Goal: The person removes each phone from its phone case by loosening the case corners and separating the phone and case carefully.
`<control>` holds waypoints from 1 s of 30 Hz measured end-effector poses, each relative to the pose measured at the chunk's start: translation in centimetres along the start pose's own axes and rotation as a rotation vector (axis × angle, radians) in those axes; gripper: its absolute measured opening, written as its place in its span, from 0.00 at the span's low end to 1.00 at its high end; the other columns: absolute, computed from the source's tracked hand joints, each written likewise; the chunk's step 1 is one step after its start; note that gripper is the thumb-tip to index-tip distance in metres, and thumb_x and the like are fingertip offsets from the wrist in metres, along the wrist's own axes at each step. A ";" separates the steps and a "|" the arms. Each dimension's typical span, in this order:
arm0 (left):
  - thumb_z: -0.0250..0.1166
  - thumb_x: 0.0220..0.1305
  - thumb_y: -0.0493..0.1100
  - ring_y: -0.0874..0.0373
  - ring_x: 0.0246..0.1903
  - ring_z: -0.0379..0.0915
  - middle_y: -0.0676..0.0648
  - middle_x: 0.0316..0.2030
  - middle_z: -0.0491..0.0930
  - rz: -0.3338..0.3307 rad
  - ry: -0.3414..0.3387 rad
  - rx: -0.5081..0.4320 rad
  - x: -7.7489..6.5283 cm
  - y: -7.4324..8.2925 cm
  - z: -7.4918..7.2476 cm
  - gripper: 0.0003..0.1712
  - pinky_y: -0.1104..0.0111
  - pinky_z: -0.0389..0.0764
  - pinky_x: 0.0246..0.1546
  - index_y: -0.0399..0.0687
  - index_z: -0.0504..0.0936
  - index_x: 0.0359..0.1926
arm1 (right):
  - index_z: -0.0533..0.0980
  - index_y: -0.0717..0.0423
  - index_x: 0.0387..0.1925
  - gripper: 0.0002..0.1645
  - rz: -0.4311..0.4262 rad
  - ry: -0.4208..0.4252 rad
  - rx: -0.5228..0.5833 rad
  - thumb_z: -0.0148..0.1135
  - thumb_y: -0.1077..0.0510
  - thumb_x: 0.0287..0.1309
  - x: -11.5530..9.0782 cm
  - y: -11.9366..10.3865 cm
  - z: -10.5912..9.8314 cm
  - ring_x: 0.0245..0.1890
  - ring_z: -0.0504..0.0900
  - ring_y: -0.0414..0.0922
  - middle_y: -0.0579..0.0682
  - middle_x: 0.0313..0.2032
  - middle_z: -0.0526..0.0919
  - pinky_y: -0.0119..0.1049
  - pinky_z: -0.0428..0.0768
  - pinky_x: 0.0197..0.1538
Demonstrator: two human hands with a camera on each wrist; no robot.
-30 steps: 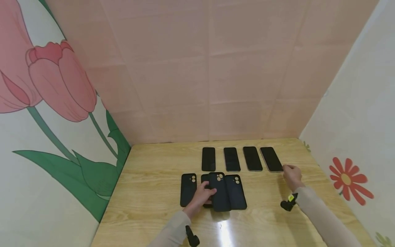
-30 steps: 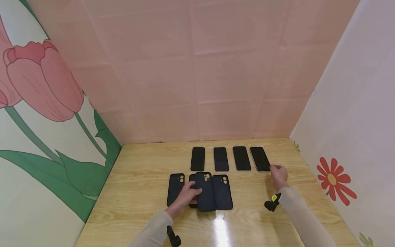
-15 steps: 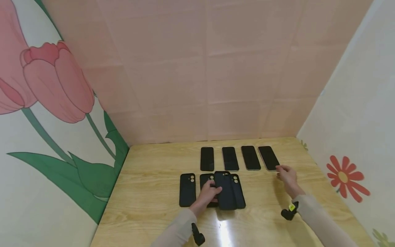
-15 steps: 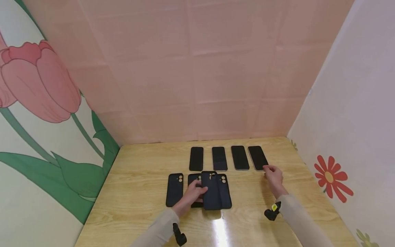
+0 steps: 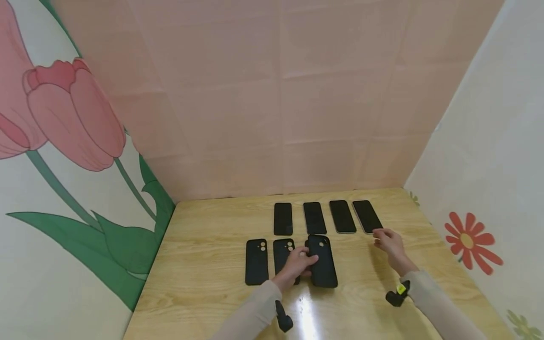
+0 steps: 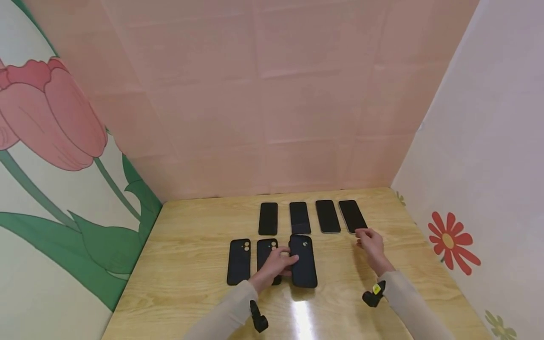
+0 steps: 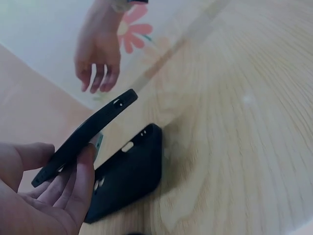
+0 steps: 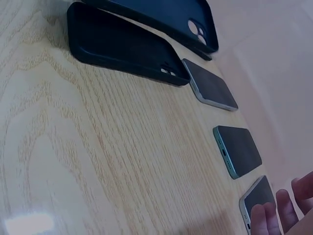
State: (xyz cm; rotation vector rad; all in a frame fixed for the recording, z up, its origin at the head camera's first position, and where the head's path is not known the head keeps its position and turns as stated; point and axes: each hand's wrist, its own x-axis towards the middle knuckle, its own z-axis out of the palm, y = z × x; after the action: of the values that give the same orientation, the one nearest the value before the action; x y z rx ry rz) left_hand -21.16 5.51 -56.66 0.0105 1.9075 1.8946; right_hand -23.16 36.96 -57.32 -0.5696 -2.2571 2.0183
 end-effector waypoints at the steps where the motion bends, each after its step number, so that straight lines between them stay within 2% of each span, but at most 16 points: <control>1: 0.68 0.65 0.38 0.53 0.35 0.83 0.45 0.40 0.83 -0.007 -0.006 -0.008 0.1 0.1 0.3 0.27 0.60 0.85 0.35 0.32 0.71 0.60 | 0.67 0.78 0.55 0.22 0.005 0.003 0.003 0.48 0.60 0.74 0.0 0.0 -0.1 0.30 0.78 0.33 0.48 0.37 0.79 0.34 0.82 0.45; 5: 0.66 0.64 0.35 0.51 0.35 0.83 0.43 0.38 0.83 -0.029 -0.039 -0.047 0.7 0.4 1.7 0.26 0.59 0.85 0.37 0.31 0.71 0.61 | 0.67 0.77 0.55 0.20 0.023 0.007 0.009 0.45 0.61 0.74 -0.1 0.1 -0.5 0.29 0.78 0.33 0.46 0.35 0.79 0.34 0.82 0.45; 8: 0.65 0.63 0.32 0.49 0.36 0.83 0.42 0.37 0.83 -0.029 -0.058 -0.062 1.2 0.6 2.6 0.22 0.58 0.85 0.37 0.32 0.74 0.57 | 0.68 0.75 0.54 0.19 0.029 0.010 0.011 0.45 0.61 0.74 -0.2 0.1 -0.7 0.29 0.78 0.33 0.44 0.34 0.78 0.33 0.82 0.44; 11: 0.65 0.63 0.31 0.48 0.36 0.84 0.43 0.36 0.83 -0.018 -0.056 -0.040 1.8 0.7 3.5 0.16 0.58 0.85 0.35 0.32 0.77 0.52 | 0.69 0.75 0.54 0.19 0.021 0.010 0.017 0.47 0.60 0.74 -0.3 0.0 -0.8 0.29 0.79 0.33 0.44 0.34 0.78 0.34 0.82 0.44; 15: 0.64 0.63 0.29 0.47 0.34 0.84 0.43 0.35 0.81 -0.007 -0.049 0.009 2.3 1.0 4.6 0.12 0.58 0.85 0.32 0.29 0.76 0.47 | 0.69 0.76 0.54 0.20 0.013 0.007 0.025 0.49 0.59 0.74 -0.5 -0.1 -0.9 0.29 0.79 0.34 0.43 0.33 0.78 0.34 0.83 0.44; 20: 0.64 0.64 0.29 0.47 0.33 0.83 0.42 0.38 0.80 -0.021 -0.021 0.055 2.5 1.3 6.0 0.14 0.58 0.85 0.33 0.27 0.76 0.49 | 0.68 0.76 0.55 0.21 0.022 0.017 0.015 0.48 0.60 0.74 -0.4 0.0 -1.0 0.29 0.79 0.34 0.43 0.33 0.78 0.34 0.83 0.44; 26: 0.64 0.64 0.28 0.47 0.33 0.84 0.43 0.34 0.82 -0.037 0.009 0.109 2.3 0.6 8.1 0.13 0.59 0.85 0.32 0.28 0.78 0.49 | 0.67 0.76 0.58 0.23 0.040 0.028 -0.024 0.47 0.58 0.75 -0.3 0.1 -1.2 0.30 0.78 0.33 0.48 0.37 0.78 0.36 0.83 0.46; 30: 0.64 0.61 0.24 0.47 0.36 0.83 0.40 0.38 0.81 -0.032 0.029 0.116 2.3 0.2 9.1 0.22 0.59 0.85 0.32 0.27 0.74 0.56 | 0.65 0.76 0.60 0.25 0.034 0.013 -0.048 0.47 0.56 0.75 -0.3 -0.1 -1.4 0.32 0.78 0.32 0.52 0.42 0.77 0.37 0.82 0.49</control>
State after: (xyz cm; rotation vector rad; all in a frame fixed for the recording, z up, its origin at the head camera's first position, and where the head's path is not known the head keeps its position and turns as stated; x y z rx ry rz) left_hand -20.41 14.88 -56.79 -0.0116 2.0225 1.7710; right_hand -22.55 38.16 -56.97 -0.6277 -2.3101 1.9737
